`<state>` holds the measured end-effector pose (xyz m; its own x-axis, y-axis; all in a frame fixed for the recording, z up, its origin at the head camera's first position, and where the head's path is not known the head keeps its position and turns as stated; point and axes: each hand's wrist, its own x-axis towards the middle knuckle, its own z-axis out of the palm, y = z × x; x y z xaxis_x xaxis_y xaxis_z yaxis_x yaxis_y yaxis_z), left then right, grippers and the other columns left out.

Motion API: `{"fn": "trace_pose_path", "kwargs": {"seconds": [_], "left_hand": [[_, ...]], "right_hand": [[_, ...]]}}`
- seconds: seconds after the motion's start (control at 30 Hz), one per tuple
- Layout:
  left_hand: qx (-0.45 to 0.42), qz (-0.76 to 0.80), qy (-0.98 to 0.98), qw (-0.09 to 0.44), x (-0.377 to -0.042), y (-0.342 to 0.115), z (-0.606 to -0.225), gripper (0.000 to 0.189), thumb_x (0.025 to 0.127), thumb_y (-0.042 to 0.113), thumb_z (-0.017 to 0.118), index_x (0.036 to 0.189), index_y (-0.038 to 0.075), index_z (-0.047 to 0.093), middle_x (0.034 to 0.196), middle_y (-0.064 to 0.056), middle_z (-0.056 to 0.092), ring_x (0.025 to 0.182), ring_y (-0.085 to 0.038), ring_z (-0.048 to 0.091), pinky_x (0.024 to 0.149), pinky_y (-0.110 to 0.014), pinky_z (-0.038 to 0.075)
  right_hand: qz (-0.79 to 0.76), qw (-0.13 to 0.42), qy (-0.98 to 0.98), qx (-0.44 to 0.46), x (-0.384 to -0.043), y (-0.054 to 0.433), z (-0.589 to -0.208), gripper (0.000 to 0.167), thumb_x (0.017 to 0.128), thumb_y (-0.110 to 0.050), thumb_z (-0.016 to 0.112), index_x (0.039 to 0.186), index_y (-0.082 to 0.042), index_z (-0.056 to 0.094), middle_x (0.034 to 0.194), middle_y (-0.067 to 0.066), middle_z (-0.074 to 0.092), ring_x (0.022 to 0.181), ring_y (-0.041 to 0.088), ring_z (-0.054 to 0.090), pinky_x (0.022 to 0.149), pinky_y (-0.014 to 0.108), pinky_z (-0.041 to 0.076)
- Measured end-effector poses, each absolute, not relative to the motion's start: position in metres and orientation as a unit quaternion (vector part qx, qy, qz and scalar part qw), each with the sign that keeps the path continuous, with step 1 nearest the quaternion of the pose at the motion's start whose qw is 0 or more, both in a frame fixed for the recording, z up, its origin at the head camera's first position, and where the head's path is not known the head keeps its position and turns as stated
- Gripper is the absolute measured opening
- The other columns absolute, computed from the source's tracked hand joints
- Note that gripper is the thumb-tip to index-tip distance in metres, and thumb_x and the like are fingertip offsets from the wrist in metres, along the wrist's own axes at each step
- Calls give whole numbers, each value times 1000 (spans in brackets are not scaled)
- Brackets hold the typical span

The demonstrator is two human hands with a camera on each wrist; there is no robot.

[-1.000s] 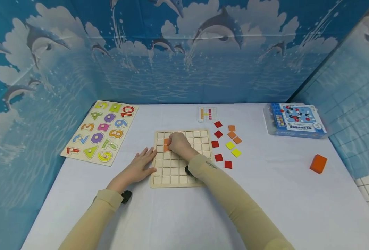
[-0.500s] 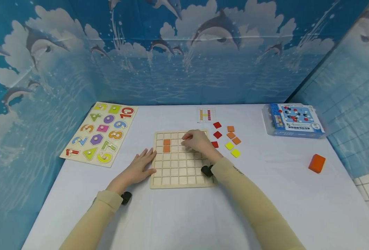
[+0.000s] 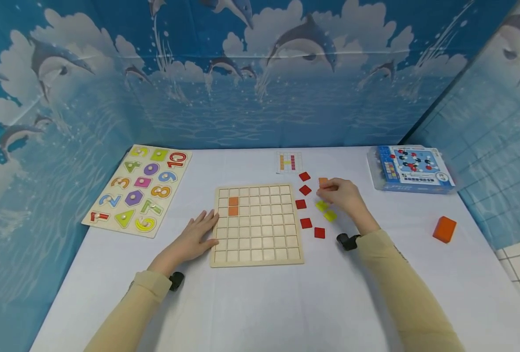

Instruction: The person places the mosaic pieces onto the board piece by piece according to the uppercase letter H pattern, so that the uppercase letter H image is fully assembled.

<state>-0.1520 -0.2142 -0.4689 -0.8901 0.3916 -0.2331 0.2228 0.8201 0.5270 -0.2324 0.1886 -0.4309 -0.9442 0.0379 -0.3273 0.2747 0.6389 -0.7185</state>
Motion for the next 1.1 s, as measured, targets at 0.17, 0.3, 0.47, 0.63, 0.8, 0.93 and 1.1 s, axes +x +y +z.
{"fn": "trace_pose_path", "kwargs": {"seconds": [0.17,0.3,0.47,0.63,0.8,0.93,1.1], "left_hand": [[165,251,938,171,-153,-215,-473,75,96,27,64,156,4,25,164,-17,17,153,-39,6,122,-61,4],[163,249,940,170,-152,-215,-474,75,96,26,64,156,5,25,164,-17,17,153,-39,7,122,-61,4],[163,251,940,163,-152,-216,-473,75,95,25,65,155,4,26,163,-17,18,152,-40,8,122,-62,5],[164,249,940,164,-152,-216,-473,75,95,26,65,155,4,26,163,-17,18,152,-40,8,122,-62,5],[163,248,940,165,-151,-216,-473,75,95,26,65,156,4,25,163,-17,18,152,-40,7,122,-62,5],[162,248,940,167,-152,-216,-472,75,95,26,65,156,5,25,163,-17,18,152,-39,7,122,-61,5],[161,244,941,171,-152,-215,-471,75,96,26,64,156,5,25,164,-16,17,153,-39,7,122,-60,5]], "right_hand": [[-413,133,895,106,-230,218,-433,42,95,-27,65,129,-3,58,119,19,61,102,31,57,87,34,50],[-417,127,892,117,-230,230,-436,45,95,-28,65,131,-3,57,123,20,60,104,31,55,88,35,51],[-425,125,886,141,-233,232,-439,47,95,-28,66,132,-2,55,125,20,59,103,32,57,88,34,52],[-422,131,883,156,-235,230,-443,49,93,-29,68,131,-2,55,117,19,59,98,30,56,82,29,51],[-404,145,890,155,-237,225,-446,52,92,-30,69,130,1,53,115,19,57,96,30,55,82,32,50],[-392,153,894,154,-237,221,-447,52,92,-30,69,129,1,52,115,19,56,97,30,55,84,34,51],[-380,157,900,147,-239,219,-449,49,92,-29,69,126,2,53,112,19,56,98,30,54,84,34,50]]}}
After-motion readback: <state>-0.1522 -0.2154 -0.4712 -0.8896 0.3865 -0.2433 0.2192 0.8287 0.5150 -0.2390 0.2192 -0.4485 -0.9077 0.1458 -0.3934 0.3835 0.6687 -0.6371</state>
